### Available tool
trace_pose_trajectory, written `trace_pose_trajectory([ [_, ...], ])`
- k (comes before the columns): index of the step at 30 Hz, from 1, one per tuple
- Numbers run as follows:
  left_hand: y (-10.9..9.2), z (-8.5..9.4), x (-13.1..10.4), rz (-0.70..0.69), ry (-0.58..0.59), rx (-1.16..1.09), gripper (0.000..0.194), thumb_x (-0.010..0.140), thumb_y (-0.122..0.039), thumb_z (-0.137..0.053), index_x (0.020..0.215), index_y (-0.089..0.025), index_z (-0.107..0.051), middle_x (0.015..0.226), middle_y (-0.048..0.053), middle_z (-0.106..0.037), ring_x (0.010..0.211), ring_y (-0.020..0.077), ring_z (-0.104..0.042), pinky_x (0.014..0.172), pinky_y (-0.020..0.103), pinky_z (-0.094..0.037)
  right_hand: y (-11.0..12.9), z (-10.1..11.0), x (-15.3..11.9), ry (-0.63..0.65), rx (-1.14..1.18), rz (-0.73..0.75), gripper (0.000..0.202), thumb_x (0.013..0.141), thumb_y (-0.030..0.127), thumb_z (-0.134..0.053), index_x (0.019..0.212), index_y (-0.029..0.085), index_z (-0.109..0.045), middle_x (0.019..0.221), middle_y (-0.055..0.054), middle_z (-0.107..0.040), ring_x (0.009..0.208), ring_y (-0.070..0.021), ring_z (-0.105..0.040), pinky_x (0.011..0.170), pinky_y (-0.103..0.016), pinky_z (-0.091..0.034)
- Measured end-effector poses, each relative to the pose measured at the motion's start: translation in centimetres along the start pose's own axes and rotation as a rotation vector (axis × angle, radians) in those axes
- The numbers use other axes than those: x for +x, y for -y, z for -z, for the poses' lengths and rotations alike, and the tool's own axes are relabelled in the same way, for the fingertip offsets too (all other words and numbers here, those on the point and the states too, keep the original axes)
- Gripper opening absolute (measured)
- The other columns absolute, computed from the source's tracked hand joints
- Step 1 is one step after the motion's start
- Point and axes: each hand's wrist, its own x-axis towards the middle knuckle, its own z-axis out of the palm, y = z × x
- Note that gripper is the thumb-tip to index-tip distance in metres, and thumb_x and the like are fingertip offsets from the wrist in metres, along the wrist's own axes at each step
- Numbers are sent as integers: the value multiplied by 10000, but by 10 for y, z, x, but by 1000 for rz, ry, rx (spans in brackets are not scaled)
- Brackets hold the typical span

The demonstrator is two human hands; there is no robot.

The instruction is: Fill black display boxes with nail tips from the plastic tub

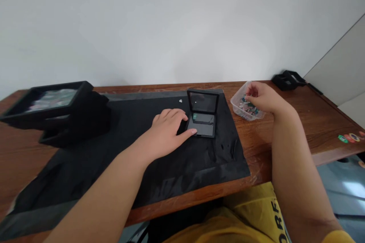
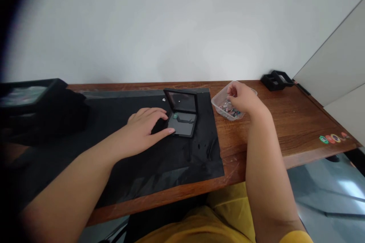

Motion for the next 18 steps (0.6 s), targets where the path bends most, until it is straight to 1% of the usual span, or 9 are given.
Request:
trace_pose_trajectory([
  [3,-3,-2,-1,-31,-26,-17,492,958,-649,-540,1172,-222,-660,1542,161,-596,1478,405,-469,1165,604,-452,2,2,-2,-40,87,3,116,830,195,-642,924,247,-599,889,-50,-694,882,-236,-629,776,-379,-519],
  [6,-5,-2,-1,-42,-34,-34,496,966,-637,-552,1221,-228,-668,1575,161,-578,1514,395,-450,1214,623,-417,4,3,-2,-59,203,34,105,837,196,-635,883,253,-560,872,-44,-674,868,-231,-627,791,-386,-532],
  [8,-7,-1,-1,-50,-49,-61,505,962,-632,-563,1255,-235,-670,1590,155,-572,1536,386,-438,1241,624,-398,7,3,-2,-97,250,73,100,842,192,-625,884,251,-556,883,-43,-672,863,-224,-631,807,-387,-538],
  [10,-9,1,0,-55,-82,-98,498,956,-619,-576,1274,-250,-677,1604,138,-568,1551,371,-434,1263,606,-390,10,3,-2,-146,253,88,90,858,195,-603,928,248,-580,930,-51,-686,888,-227,-646,826,-393,-543],
  [14,-12,5,1,-53,-153,-162,474,950,-591,-592,1284,-272,-700,1603,97,-585,1539,359,-466,1279,586,-390,13,5,-4,-209,218,71,175,883,211,-582,1050,240,-625,1022,-71,-715,954,-245,-675,845,-407,-552],
  [18,-12,4,2,-59,-175,-176,472,949,-588,-594,1268,-263,-719,1580,99,-609,1510,363,-501,1283,604,-378,6,8,-5,-310,122,21,227,843,164,-600,1054,223,-659,1006,-78,-730,899,-226,-675,859,-397,-548],
])
